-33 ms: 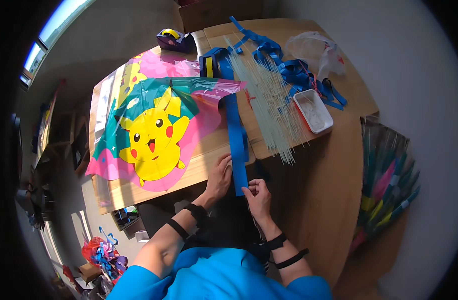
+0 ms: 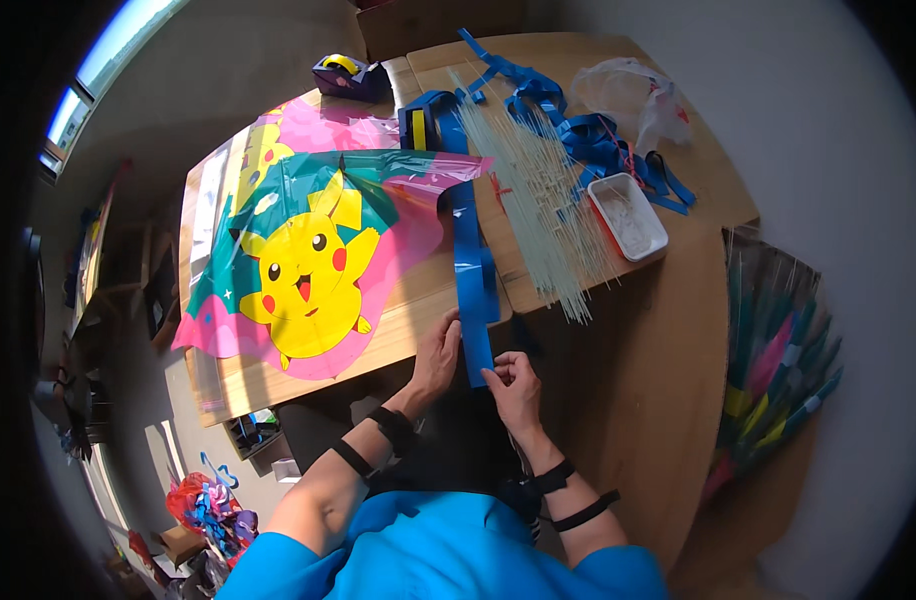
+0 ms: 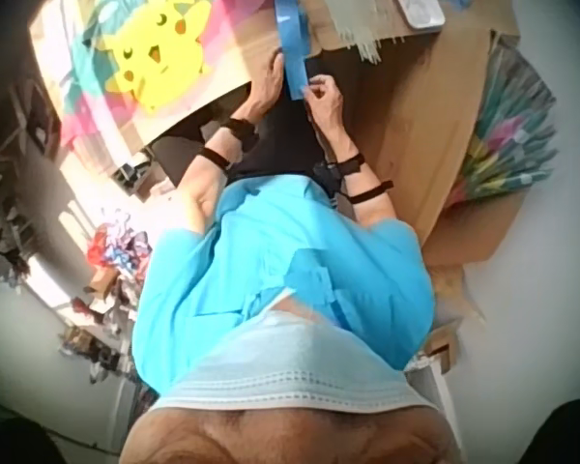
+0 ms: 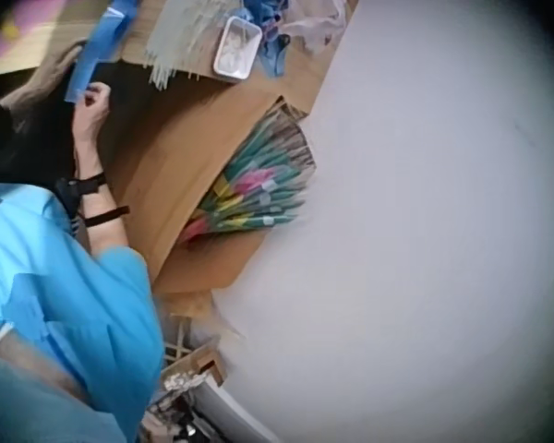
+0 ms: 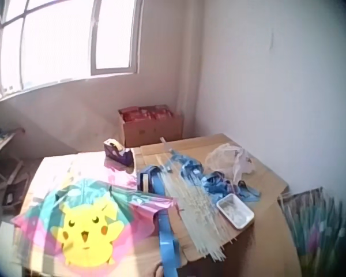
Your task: The recorder is assembling a Pikachu-themed kite by attaching plastic spars and taping support strips.
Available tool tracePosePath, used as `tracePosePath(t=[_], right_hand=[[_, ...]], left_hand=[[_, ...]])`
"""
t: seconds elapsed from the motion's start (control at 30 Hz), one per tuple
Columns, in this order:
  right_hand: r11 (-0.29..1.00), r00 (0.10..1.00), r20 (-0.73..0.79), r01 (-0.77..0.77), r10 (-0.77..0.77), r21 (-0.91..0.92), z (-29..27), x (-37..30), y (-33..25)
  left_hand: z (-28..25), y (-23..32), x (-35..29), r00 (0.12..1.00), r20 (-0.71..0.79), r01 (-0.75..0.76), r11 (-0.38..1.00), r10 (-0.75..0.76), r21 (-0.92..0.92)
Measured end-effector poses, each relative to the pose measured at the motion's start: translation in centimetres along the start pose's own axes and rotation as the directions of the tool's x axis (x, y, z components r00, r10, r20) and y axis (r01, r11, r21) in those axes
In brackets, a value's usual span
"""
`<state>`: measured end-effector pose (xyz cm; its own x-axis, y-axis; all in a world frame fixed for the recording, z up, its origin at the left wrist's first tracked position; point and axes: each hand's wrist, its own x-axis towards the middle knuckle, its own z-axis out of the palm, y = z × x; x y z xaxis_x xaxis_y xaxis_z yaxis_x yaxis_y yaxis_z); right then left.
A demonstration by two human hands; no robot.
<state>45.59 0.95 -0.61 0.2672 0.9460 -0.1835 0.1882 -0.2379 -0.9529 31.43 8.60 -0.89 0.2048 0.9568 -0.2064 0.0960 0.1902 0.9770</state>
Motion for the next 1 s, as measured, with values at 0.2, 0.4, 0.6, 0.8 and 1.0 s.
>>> tracePosePath(t=[0.2,0.4,0.6,0.8,1.0], right_hand=[[0.986,0.990,0.134,0.071,-0.051,-0.148,0.6,1.2,-2.9],[0.861,0.909,-0.063,0.365,-0.411,-0.355,0.9,14.1,-6.0],[0.837,0.959,0.148,0.282,-0.241,-0.469,4.9,17.7,-5.1],[0.903,0.974,0.125,0.221,-0.188,-0.368,5.8,19.0,-1.3],[0.904,0.951,0.169,0.300,-0.259,-0.306,5.0,18.7,-0.6]], left_hand=[[-0.7,-1.8,-1.2,0.935,0.081,0.355,0.900,-0.346,-0.251],[-2.1,-0.1,-1.2,0.907,0.197,0.390,0.919,-0.373,-0.054],[-2.1,2.1,-2.0,0.874,0.242,0.460,0.878,-0.421,-0.136],[-3.3,1.2,-3.1,0.783,0.404,0.622,0.570,-0.473,-0.537],[-4.2,2.9,-4.9,0.776,0.488,0.631,0.476,-0.400,-0.613]])
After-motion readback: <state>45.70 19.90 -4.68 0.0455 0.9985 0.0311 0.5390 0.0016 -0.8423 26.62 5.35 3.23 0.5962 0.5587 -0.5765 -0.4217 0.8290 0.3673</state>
